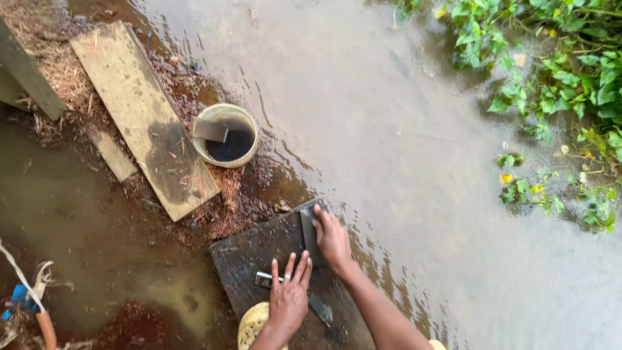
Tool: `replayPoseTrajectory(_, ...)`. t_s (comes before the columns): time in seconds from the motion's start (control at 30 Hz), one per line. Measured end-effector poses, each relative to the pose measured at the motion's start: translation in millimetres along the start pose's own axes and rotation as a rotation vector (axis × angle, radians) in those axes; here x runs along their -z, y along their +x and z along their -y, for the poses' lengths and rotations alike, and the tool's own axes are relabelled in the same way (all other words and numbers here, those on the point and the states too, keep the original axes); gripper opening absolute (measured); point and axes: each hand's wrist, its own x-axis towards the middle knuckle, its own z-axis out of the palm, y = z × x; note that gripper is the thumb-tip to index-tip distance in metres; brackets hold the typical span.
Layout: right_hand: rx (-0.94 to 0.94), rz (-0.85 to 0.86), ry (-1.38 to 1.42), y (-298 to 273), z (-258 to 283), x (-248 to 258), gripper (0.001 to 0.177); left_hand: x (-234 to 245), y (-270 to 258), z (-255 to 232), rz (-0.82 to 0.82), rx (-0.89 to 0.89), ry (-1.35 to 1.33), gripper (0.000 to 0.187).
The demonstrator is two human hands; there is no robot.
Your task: The person sharpens several small metal pieces on a wet sharpening stone placed on a wooden plank. They repeatedly rub the metal against the stone, occasionally dipping it into a bucket of water and inspecting the edge.
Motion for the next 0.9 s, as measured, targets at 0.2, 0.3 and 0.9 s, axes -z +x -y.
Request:
replayPoseTrajectory(0.2,-0.013,0.074,0.044,-80.9,-16.1,-6.4,0.031,-68.8,19.8,2.4,-0.874,-0.062,-0.077,0.107)
replayPoseTrajectory(0.3,0.080,-0.013,0.073,-15.4,-13.1,-11.9,0.018,-55.2,15.3,1.6,-0.916,-0.052,-0.073,0.120)
replayPoseTrajectory(0.9,-0.305,0.148,0.573,-33.1,73.4,99.5,0.038,88.2,-17.6,11.6,-0.320,0.373,-1.759,0.083)
